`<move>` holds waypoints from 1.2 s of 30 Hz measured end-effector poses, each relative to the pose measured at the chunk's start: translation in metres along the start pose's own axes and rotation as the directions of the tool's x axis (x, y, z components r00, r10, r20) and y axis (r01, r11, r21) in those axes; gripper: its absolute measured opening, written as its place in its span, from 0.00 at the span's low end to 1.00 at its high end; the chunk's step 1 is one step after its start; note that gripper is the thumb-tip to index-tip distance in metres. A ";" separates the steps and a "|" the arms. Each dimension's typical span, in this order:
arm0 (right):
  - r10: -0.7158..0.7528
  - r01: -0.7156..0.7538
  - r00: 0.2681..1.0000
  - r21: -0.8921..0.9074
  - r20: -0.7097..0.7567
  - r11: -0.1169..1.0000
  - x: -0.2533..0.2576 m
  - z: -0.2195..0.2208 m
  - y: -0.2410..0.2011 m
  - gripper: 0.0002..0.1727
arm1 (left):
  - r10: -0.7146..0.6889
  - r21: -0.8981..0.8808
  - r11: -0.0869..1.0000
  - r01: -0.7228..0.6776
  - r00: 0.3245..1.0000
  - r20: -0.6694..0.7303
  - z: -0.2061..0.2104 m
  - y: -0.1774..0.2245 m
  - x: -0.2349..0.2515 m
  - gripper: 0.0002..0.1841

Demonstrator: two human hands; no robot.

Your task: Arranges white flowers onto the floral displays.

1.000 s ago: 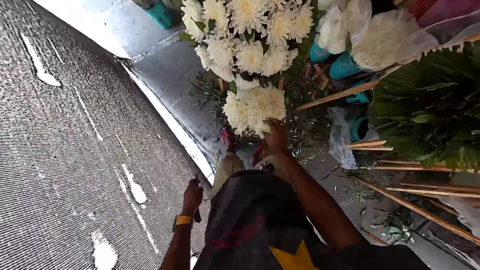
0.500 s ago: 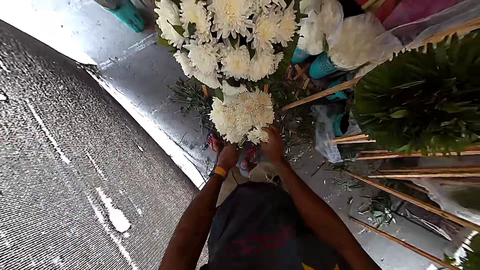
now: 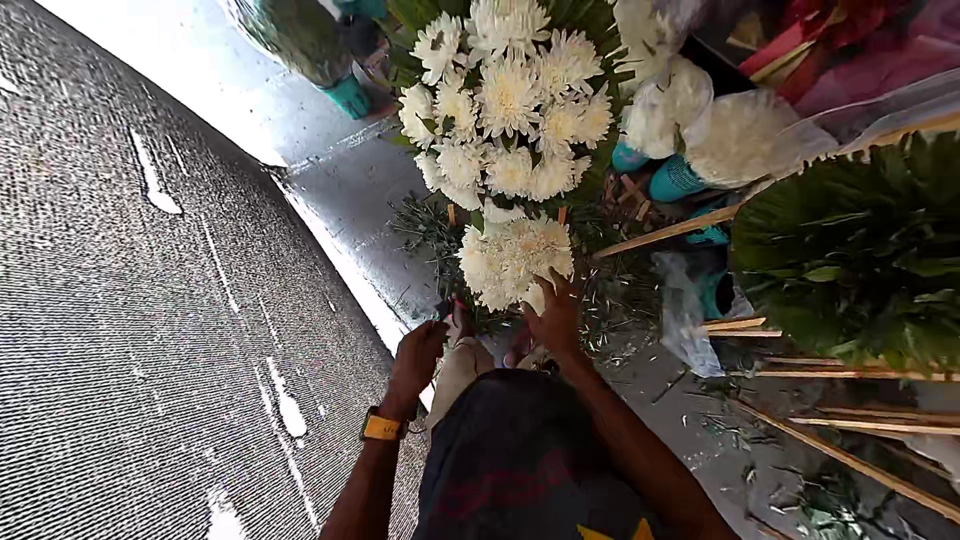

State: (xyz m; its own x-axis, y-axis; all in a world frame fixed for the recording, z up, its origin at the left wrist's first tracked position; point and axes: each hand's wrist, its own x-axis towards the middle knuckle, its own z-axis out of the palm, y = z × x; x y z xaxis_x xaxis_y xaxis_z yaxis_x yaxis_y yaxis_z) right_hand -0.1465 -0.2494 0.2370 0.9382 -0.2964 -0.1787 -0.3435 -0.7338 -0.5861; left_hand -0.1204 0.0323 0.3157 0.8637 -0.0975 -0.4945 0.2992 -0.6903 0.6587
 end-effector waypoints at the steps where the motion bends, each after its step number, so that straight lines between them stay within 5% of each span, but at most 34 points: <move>1: 0.057 -0.056 0.997 -0.034 0.047 0.998 0.002 -0.002 0.002 0.45 | -0.022 0.078 0.997 0.027 0.998 -0.058 -0.007 -0.009 0.002 0.20; 3: 0.148 -0.119 0.968 -0.147 0.204 0.982 0.007 -0.001 0.008 0.51 | -0.087 0.255 0.960 0.113 0.990 -0.109 -0.024 -0.030 0.006 0.26; 5: 0.146 -0.095 0.952 -0.195 0.268 0.976 0.012 0.001 0.010 0.36 | -0.146 0.359 0.915 0.185 0.980 -0.135 -0.037 -0.050 0.006 0.27; 7: 0.073 -0.042 0.961 -0.118 0.268 0.992 0.020 -0.012 0.001 0.28 | -0.213 0.346 0.904 0.249 0.967 -0.139 -0.045 -0.049 0.004 0.25; 10: -0.044 0.041 0.968 0.016 0.245 0.999 0.027 -0.050 -0.015 0.31 | -0.245 0.304 0.918 0.254 0.967 -0.066 -0.036 -0.042 0.004 0.25; 16: -0.199 0.122 0.948 0.296 0.249 0.947 0.066 -0.141 -0.048 0.30 | 0.056 0.195 0.978 -0.080 0.991 0.125 0.008 -0.005 0.022 0.22; 21: -0.315 0.110 0.863 0.463 0.395 0.880 0.097 -0.197 -0.071 0.28 | 0.364 0.006 0.931 -0.366 0.927 0.088 0.045 0.037 0.048 0.22; 26: -0.395 0.096 0.802 0.556 0.448 0.826 0.106 -0.247 -0.108 0.24 | 0.279 -0.334 0.922 -0.196 0.934 0.222 0.085 0.074 0.080 0.40; 30: -0.450 0.051 0.789 0.685 0.419 0.727 0.119 -0.278 -0.122 0.21 | 0.301 -0.513 0.844 -0.158 0.930 0.209 0.113 0.096 0.084 0.21; 34: -0.325 0.009 0.902 0.741 0.284 0.671 0.128 -0.299 -0.116 0.19 | 0.390 -0.503 0.811 -0.299 0.917 0.085 0.105 0.113 0.067 0.11; 36: -0.275 0.017 0.949 0.848 0.152 0.529 0.127 -0.296 -0.098 0.33 | 0.434 -0.471 0.799 -0.374 0.901 0.019 0.093 0.119 0.058 0.12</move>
State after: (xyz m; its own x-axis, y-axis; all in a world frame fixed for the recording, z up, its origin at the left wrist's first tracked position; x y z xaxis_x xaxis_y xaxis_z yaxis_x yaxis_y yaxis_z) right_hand -0.0064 -0.3966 0.5056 0.9916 0.0129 -0.1287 -0.1293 0.1254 -0.9836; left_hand -0.0726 -0.1222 0.3132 0.9002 -0.4007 -0.1707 0.1068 -0.1768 0.9784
